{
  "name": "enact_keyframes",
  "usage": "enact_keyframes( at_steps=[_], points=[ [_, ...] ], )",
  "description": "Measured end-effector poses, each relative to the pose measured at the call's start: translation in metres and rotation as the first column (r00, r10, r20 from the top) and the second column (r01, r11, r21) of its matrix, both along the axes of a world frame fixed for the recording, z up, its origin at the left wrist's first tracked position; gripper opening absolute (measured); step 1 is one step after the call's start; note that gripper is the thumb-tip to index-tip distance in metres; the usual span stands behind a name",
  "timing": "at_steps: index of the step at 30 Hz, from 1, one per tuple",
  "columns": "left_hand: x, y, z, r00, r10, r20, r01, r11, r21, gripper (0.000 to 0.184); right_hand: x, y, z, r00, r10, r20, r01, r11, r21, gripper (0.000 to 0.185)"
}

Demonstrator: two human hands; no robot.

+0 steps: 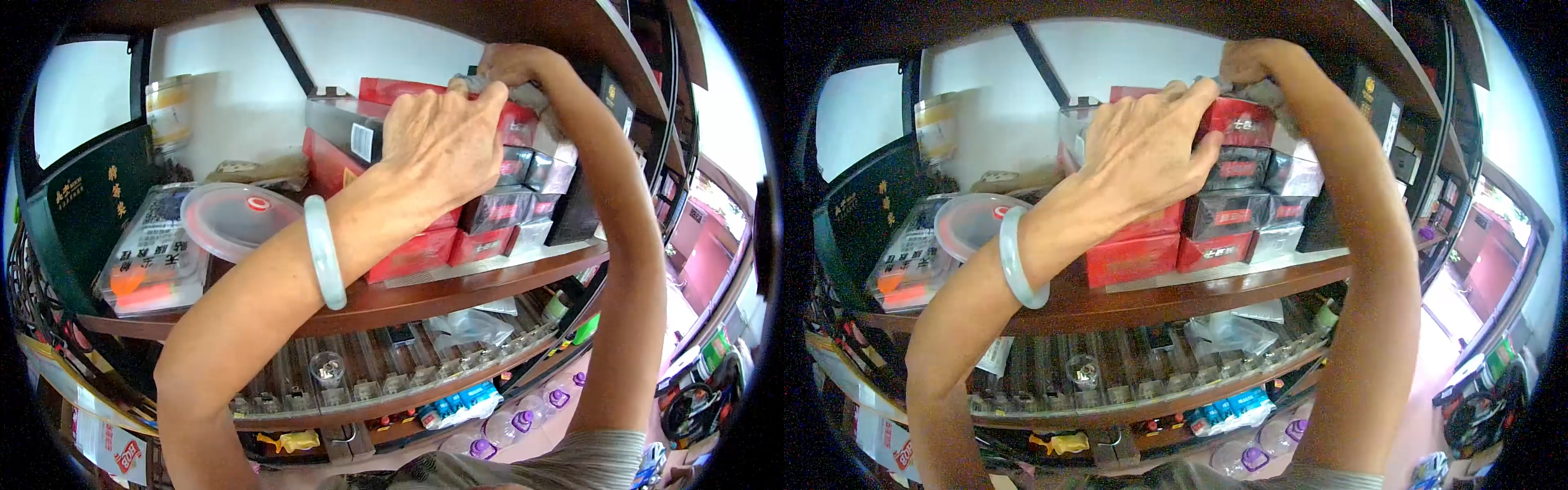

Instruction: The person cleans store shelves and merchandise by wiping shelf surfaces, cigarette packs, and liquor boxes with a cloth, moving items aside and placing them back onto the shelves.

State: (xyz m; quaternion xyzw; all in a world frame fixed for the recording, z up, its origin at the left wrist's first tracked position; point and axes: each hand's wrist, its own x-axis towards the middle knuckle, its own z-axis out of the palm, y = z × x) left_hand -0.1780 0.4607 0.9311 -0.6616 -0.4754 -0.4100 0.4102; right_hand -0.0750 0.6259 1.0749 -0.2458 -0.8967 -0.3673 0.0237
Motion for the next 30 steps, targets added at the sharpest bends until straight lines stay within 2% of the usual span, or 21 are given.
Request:
enact_keyframes(
  at_steps=[3,5,7,9,10,11,12,14,16,18,19,21,22,23,25,26,27,28,30],
  points=[
    [0.002,0.003,-0.002,1.000,-0.021,-0.007,0.022,0.998,0.061,0.024,0.025,0.015,0.003,0.995,0.038,-0.090,-0.038,0.999,0.002,0.027],
    [0.001,0.002,-0.002,1.000,-0.002,-0.027,0.004,0.998,0.069,0.024,0.034,0.025,0.011,0.975,0.113,-0.192,-0.058,0.962,0.268,0.027],
    [0.002,0.002,-0.002,0.999,0.019,-0.032,-0.017,0.998,0.057,0.024,0.038,0.012,-0.004,0.833,0.278,-0.477,-0.153,0.946,0.285,0.028],
    [0.003,0.002,-0.003,0.999,0.031,-0.027,-0.030,0.998,0.049,0.024,0.033,-0.012,-0.006,0.967,-0.010,-0.255,0.034,0.996,0.088,0.030],
    [0.004,0.002,-0.002,0.999,0.035,-0.030,-0.033,0.998,0.047,0.024,0.031,-0.022,-0.005,0.982,-0.145,-0.121,0.147,0.989,0.009,0.031],
    [0.003,0.003,-0.001,1.000,0.014,-0.025,-0.013,0.999,0.043,0.024,0.028,-0.028,0.003,0.976,-0.213,0.051,0.205,0.971,0.124,0.036],
    [0.004,0.002,0.001,1.000,0.020,-0.015,-0.019,1.000,0.021,0.025,0.036,-0.032,0.005,0.978,-0.176,-0.115,0.191,0.973,0.133,0.034],
    [0.006,-0.002,0.003,0.999,0.040,0.000,-0.040,0.999,-0.036,0.025,0.051,-0.040,0.000,0.898,-0.082,-0.433,0.161,0.976,0.148,0.033],
    [0.006,-0.002,0.003,0.998,0.045,-0.050,-0.045,0.999,0.012,0.026,0.063,-0.065,-0.016,0.887,0.056,-0.458,0.170,0.883,0.438,0.032],
    [0.007,-0.005,0.004,0.991,0.072,-0.115,-0.070,0.997,0.024,0.028,0.076,-0.113,-0.041,0.924,0.089,-0.373,0.134,0.835,0.533,0.031],
    [0.004,-0.004,0.002,0.975,0.130,-0.182,-0.103,0.983,0.149,0.036,0.084,-0.122,-0.047,0.912,0.157,-0.378,0.116,0.787,0.606,0.032],
    [0.002,-0.008,0.005,0.974,0.148,-0.173,-0.096,0.956,0.277,0.042,0.102,-0.138,-0.057,0.881,0.295,-0.371,0.091,0.663,0.743,0.033],
    [0.003,-0.016,0.006,0.973,0.157,-0.167,-0.092,0.935,0.342,0.045,0.112,-0.153,-0.061,0.872,0.300,-0.387,0.170,0.555,0.814,0.032],
    [0.003,-0.026,0.009,0.980,0.165,-0.113,-0.140,0.969,0.205,0.050,0.121,-0.172,-0.069,0.832,0.186,-0.522,0.329,0.593,0.735,0.030],
    [0.002,-0.051,0.012,0.991,0.134,-0.005,-0.134,0.991,0.009,0.051,0.159,-0.176,-0.081,0.770,0.098,-0.631,0.418,0.669,0.615,0.031],
    [0.000,-0.062,0.012,0.990,0.131,0.049,-0.127,0.988,-0.091,0.051,0.190,-0.158,-0.086,0.772,0.131,-0.622,0.355,0.723,0.592,0.037],
    [-0.004,-0.068,0.013,0.986,0.129,0.104,-0.104,0.971,-0.214,0.052,0.184,-0.172,-0.099,0.691,0.265,-0.673,0.233,0.799,0.554,0.034],
    [-0.010,-0.069,0.009,0.987,0.118,0.109,-0.100,0.982,-0.159,0.048,0.189,-0.170,-0.112,0.638,0.077,-0.766,0.302,0.890,0.341,0.034],
    [-0.023,-0.064,-0.005,0.988,0.097,0.122,-0.091,0.994,-0.053,0.042,0.187,-0.173,-0.144,0.622,-0.091,-0.778,0.314,0.939,0.141,0.037]
  ],
)
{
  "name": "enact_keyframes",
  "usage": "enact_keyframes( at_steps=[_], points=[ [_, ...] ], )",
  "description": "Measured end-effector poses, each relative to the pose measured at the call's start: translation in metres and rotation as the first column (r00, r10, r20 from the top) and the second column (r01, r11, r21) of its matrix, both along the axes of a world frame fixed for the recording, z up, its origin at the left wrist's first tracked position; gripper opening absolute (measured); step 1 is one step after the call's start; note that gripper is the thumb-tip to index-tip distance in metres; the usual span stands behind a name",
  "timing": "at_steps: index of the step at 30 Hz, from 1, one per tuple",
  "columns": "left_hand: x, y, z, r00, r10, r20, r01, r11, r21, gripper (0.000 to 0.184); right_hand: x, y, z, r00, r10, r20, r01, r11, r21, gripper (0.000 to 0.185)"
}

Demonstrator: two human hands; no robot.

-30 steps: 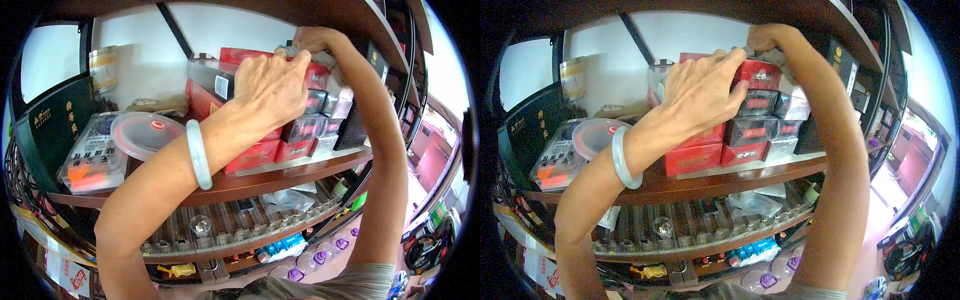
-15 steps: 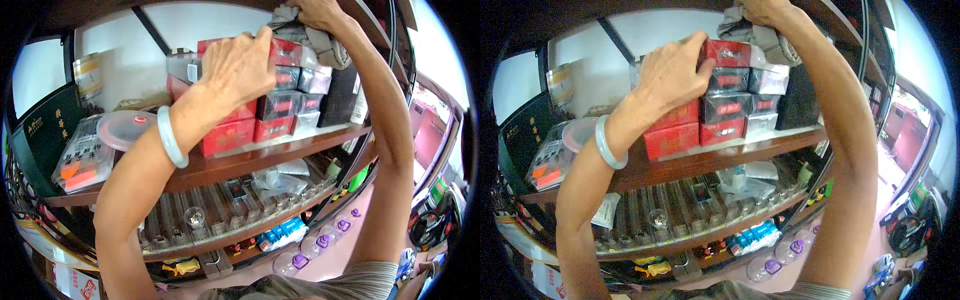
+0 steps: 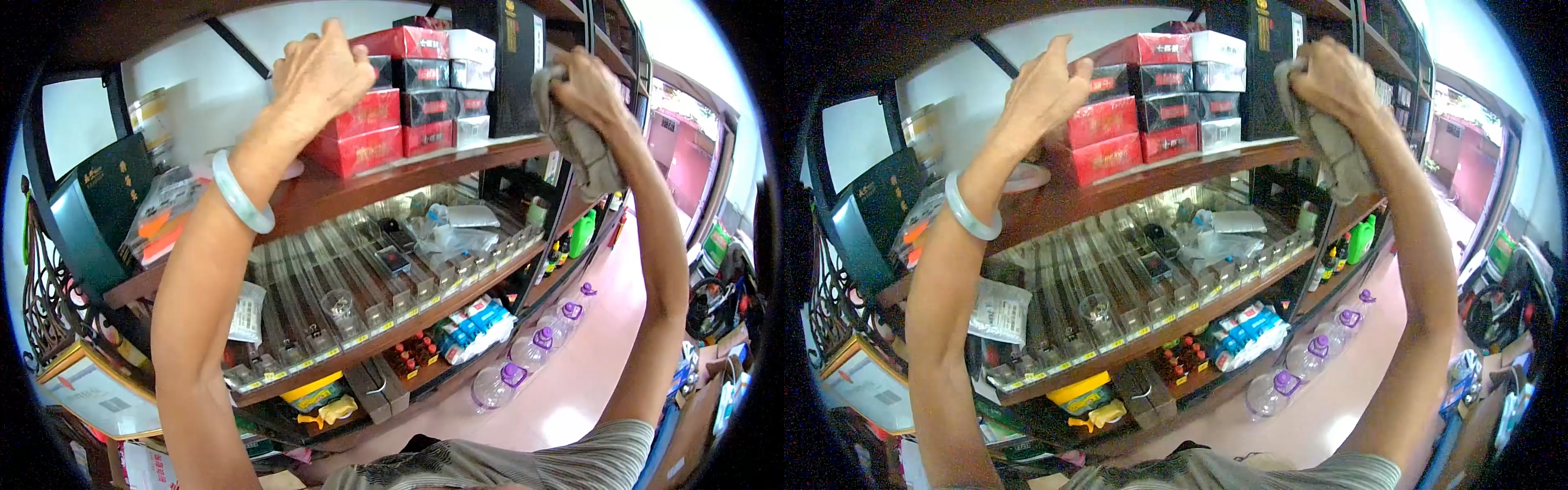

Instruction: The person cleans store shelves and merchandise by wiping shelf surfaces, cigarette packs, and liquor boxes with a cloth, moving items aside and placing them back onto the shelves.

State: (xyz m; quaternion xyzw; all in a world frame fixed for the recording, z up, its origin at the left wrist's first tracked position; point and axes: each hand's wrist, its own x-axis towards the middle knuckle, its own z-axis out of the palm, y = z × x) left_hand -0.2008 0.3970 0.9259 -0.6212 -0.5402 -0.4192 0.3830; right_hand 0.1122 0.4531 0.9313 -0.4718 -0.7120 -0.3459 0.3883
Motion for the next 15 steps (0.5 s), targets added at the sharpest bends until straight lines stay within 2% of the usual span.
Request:
enact_keyframes(
  at_steps=[3,5,8,11,14,15],
  points=[
    [-0.007,-0.010,0.001,0.995,0.013,0.103,0.000,0.993,-0.122,0.050,-0.012,0.005,-0.046,0.998,-0.044,0.044,0.051,0.982,-0.182,0.038],
    [-0.015,-0.008,0.005,0.989,-0.029,0.142,0.047,0.991,-0.123,0.056,-0.018,0.015,-0.073,0.997,0.031,0.069,-0.018,0.982,-0.186,0.031],
    [-0.013,-0.008,0.012,0.995,-0.075,0.060,0.081,0.992,-0.101,0.054,-0.026,0.033,-0.093,0.986,0.138,0.097,-0.125,0.984,-0.126,0.028],
    [-0.007,0.003,0.024,0.985,-0.172,-0.026,0.165,0.972,-0.164,0.051,-0.030,0.037,-0.088,0.959,0.273,0.081,-0.265,0.959,-0.099,0.034],
    [0.011,0.016,0.022,0.981,-0.176,-0.085,0.167,0.980,-0.107,0.049,-0.032,0.046,-0.082,0.905,0.422,0.060,-0.417,0.906,-0.072,0.049],
    [0.012,0.025,0.021,0.972,-0.088,-0.219,0.087,0.996,-0.015,0.057,-0.032,0.052,-0.078,0.880,0.472,0.052,-0.468,0.880,-0.081,0.052]
  ],
)
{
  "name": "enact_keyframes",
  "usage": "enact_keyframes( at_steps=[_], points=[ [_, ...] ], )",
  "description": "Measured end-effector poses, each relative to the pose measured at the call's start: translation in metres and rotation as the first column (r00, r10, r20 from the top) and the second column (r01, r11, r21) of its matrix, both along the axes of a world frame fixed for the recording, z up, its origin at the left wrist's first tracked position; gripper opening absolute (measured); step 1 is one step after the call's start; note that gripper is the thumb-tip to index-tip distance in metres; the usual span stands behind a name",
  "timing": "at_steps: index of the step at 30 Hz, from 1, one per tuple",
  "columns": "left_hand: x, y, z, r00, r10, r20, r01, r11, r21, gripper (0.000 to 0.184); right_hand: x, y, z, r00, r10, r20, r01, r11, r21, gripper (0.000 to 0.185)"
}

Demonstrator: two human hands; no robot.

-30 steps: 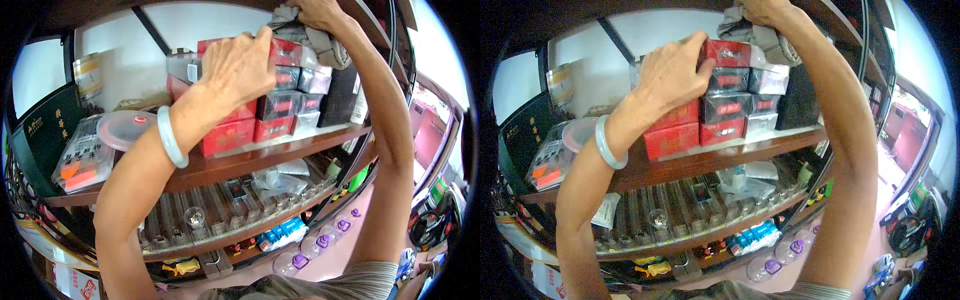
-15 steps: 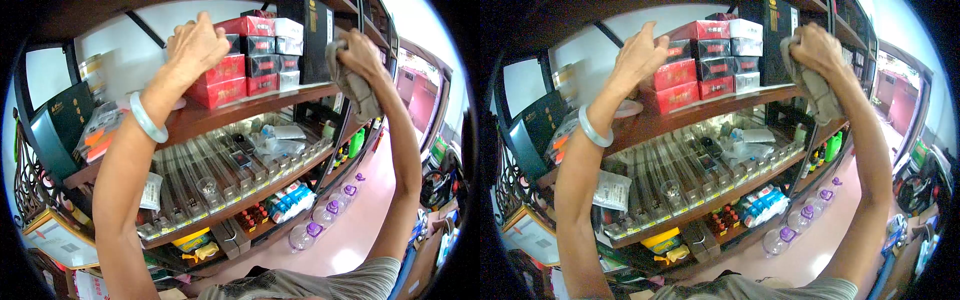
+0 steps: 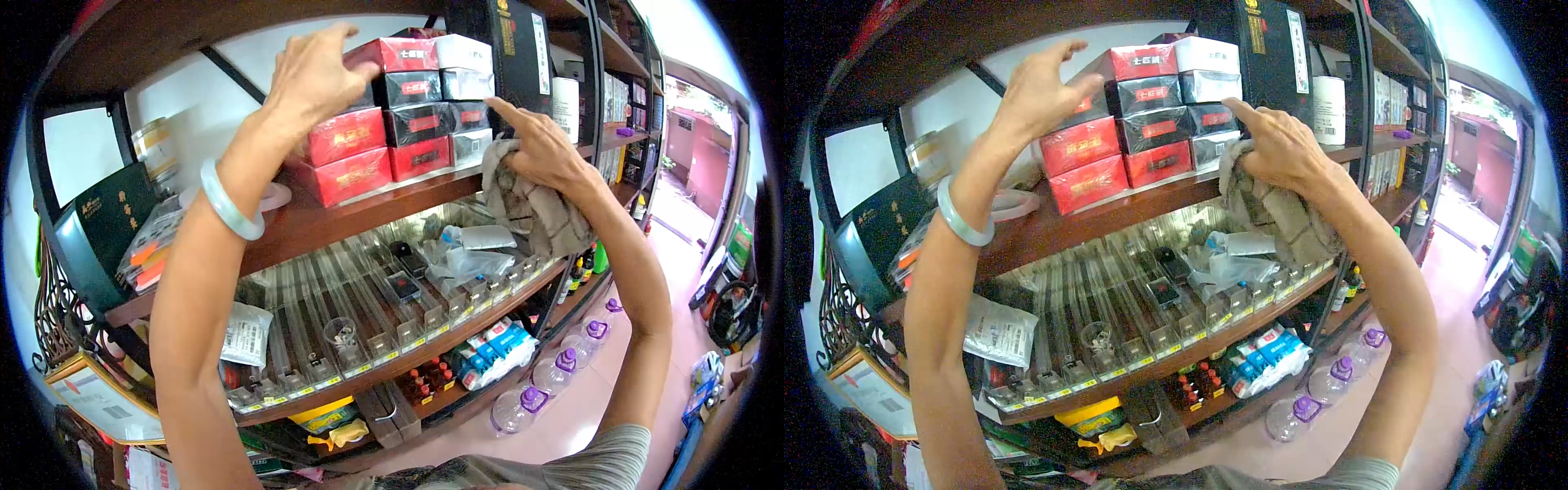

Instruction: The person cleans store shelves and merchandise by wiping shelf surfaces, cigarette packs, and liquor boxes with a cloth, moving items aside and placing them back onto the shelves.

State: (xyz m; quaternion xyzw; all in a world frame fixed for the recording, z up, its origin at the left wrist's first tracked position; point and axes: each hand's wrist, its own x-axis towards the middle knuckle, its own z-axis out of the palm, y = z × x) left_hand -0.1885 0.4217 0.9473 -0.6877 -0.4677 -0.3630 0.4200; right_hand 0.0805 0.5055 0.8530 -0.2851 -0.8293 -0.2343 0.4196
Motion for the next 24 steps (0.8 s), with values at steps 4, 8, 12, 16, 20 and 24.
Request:
enact_keyframes(
  at_steps=[4,8,12,16,20,24],
  points=[
    [0.010,0.019,-0.008,0.974,0.025,-0.227,0.025,0.976,0.216,0.077,0.010,0.023,0.019,0.989,0.125,0.083,-0.109,0.978,-0.180,0.064],
    [0.033,0.014,-0.019,0.937,0.264,-0.229,-0.207,0.947,0.246,0.077,0.011,0.029,0.034,0.951,0.246,0.185,-0.188,0.940,-0.284,0.075],
    [0.031,0.022,-0.015,0.940,0.250,-0.230,-0.215,0.962,0.170,0.080,-0.002,0.024,0.043,0.927,0.232,0.295,-0.136,0.940,-0.312,0.091],
    [0.033,0.034,-0.010,0.937,0.288,-0.197,-0.263,0.954,0.144,0.083,-0.018,0.016,0.054,0.926,0.167,0.340,-0.067,0.956,-0.286,0.095],
    [0.014,0.038,-0.004,0.972,0.179,-0.150,-0.178,0.984,0.018,0.086,-0.032,-0.001,0.064,0.923,0.079,0.376,0.076,0.922,-0.380,0.089],
    [0.009,0.025,-0.005,0.977,0.180,-0.114,-0.185,0.982,-0.032,0.090,-0.036,0.019,0.066,0.896,0.200,0.397,-0.027,0.916,-0.401,0.086]
  ],
)
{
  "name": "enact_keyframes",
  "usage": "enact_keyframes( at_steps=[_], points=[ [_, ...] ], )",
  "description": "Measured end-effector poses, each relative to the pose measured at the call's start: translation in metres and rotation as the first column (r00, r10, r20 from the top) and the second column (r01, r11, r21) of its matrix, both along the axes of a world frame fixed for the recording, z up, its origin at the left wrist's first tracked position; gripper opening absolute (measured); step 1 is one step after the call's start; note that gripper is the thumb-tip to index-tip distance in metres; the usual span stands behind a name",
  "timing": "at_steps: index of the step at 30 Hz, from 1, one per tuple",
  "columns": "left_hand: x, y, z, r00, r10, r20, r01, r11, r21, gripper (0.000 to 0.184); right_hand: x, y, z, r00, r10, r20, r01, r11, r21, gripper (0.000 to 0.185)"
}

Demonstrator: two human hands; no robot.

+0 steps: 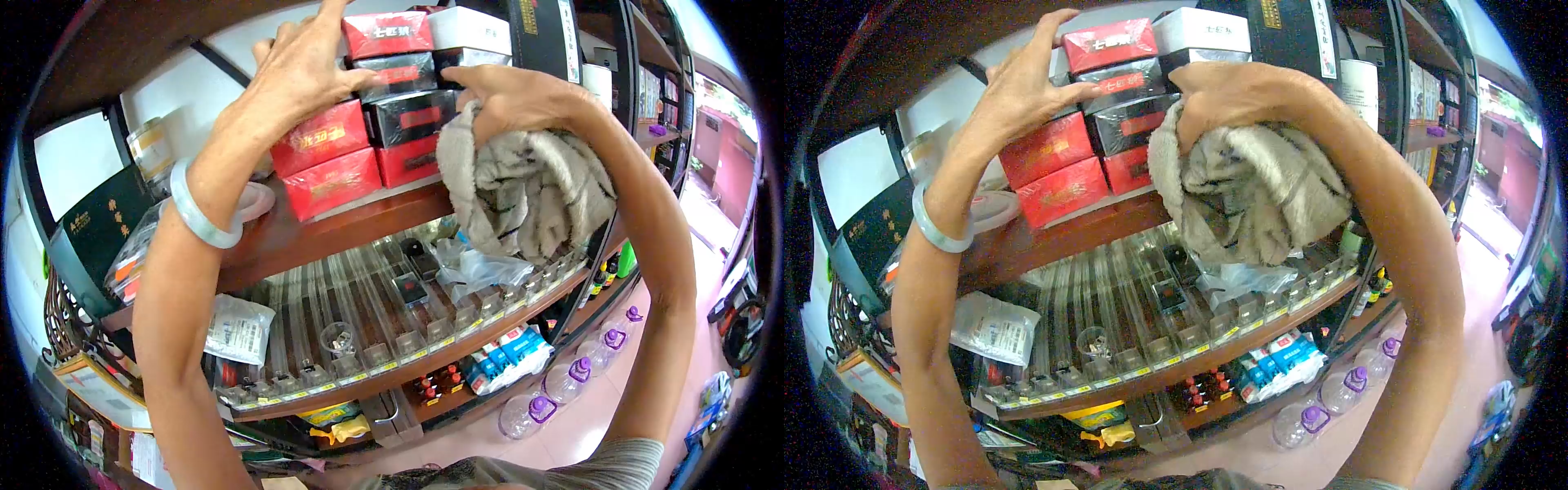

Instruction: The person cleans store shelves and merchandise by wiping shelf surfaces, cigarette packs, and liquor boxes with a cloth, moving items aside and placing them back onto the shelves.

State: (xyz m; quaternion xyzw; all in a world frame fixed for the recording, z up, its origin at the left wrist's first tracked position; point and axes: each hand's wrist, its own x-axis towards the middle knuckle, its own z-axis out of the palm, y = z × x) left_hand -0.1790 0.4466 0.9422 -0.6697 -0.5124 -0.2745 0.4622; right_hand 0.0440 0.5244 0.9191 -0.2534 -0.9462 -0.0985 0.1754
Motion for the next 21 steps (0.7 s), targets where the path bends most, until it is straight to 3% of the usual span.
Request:
enact_keyframes(
  at_steps=[2,4,8,11,12,14,17,21],
  points=[
    [0.007,-0.010,-0.006,0.993,0.122,0.003,-0.122,0.990,0.065,0.089,-0.004,-0.010,0.006,0.998,-0.039,-0.045,0.032,0.990,-0.139,0.083],
    [-0.005,-0.007,-0.004,0.998,0.058,0.028,-0.059,0.998,0.012,0.088,-0.009,0.016,0.005,0.985,0.169,-0.024,-0.170,0.981,-0.092,0.083],
    [-0.002,-0.009,-0.003,0.999,0.018,0.037,-0.016,0.999,-0.040,0.078,-0.006,0.027,0.001,0.975,0.212,-0.061,-0.219,0.968,-0.121,0.078],
    [0.001,-0.005,-0.005,0.999,-0.037,0.008,0.037,0.999,-0.021,0.074,-0.002,0.011,-0.006,0.940,0.329,-0.094,-0.332,0.943,-0.024,0.025],
    [0.003,-0.004,-0.005,0.999,-0.036,0.003,0.036,0.999,-0.013,0.074,0.000,0.017,-0.009,0.925,0.379,-0.040,-0.375,0.923,0.082,0.025],
    [0.009,-0.004,-0.005,0.999,-0.033,0.010,0.033,0.999,-0.016,0.072,0.006,0.022,-0.013,0.936,0.342,-0.080,-0.334,0.938,0.097,0.025],
    [0.022,-0.012,-0.002,0.997,0.015,0.074,-0.011,0.999,-0.045,0.068,0.007,0.005,-0.015,0.957,0.204,-0.207,-0.220,0.974,-0.054,0.024],
    [0.024,-0.015,0.004,0.978,0.141,0.154,-0.136,0.990,-0.044,0.063,0.010,0.021,-0.019,0.945,0.323,-0.055,-0.316,0.943,0.108,0.021]
  ],
)
